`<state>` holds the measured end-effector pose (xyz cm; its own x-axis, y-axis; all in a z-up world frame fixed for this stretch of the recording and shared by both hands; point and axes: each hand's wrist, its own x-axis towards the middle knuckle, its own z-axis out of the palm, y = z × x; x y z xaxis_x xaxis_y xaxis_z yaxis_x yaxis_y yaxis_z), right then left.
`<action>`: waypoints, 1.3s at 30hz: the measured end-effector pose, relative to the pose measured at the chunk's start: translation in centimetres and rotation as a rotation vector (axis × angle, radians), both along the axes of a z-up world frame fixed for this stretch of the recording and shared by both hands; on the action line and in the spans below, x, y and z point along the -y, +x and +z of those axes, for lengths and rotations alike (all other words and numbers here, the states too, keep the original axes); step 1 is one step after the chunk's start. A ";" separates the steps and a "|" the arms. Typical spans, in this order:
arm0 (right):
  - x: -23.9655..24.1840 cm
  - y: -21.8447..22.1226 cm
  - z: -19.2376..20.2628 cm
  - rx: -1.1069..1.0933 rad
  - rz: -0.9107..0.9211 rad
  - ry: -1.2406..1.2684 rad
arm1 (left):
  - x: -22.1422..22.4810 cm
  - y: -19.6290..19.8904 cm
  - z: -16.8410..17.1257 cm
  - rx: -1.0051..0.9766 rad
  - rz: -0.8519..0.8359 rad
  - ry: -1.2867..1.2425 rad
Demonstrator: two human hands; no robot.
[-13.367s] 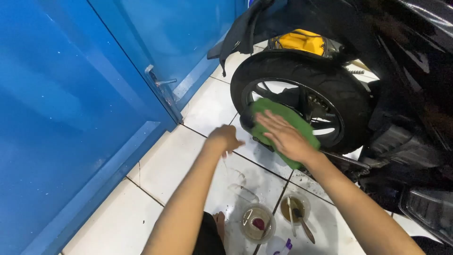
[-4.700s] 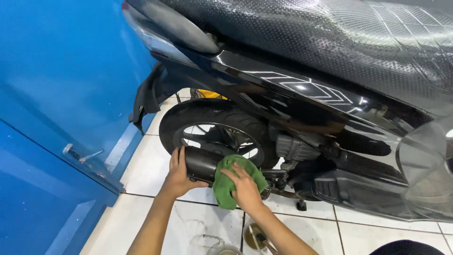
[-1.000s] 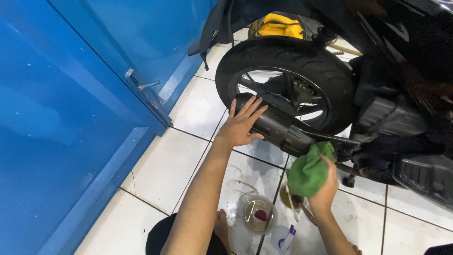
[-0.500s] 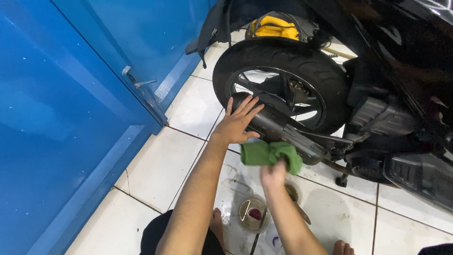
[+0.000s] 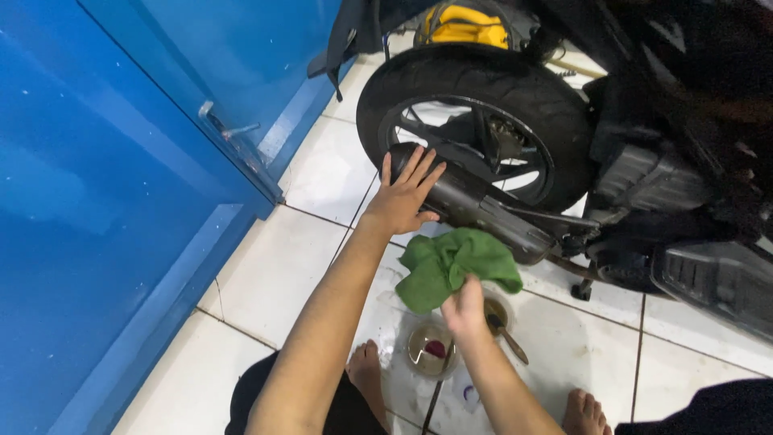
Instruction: The person cleans the rear wheel and exhaust of a black motorcycle using a green cloth. They then spray a cleaning solution from a purple-capped bottle onto the rear fender and wipe it with a pink sponge. Finally, they wipe the area with the green cloth again.
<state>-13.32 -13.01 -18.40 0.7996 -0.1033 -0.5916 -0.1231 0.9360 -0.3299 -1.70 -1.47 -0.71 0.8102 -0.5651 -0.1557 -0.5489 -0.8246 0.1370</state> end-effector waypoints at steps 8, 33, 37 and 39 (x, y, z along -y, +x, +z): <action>3.9 -0.7 0.2 0.013 0.095 -0.123 | 2.7 -3.1 1.0 -0.226 -0.147 -0.166; 8.2 -9.0 21.8 0.024 -0.142 -0.323 | 7.7 -8.4 7.3 -0.944 0.038 -0.528; 7.9 -11.2 27.1 0.033 -0.161 -0.357 | 8.3 -7.1 4.0 -0.980 -0.013 -0.598; 7.9 -12.0 28.4 0.035 -0.167 -0.374 | 8.0 -7.6 6.0 -0.992 -0.077 -0.611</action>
<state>-25.36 -20.93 10.02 0.7726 -0.4358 -0.4616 0.0373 0.7571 -0.6522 -9.27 -9.50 5.26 0.4457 -0.8075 -0.3864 -0.0241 -0.4423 0.8965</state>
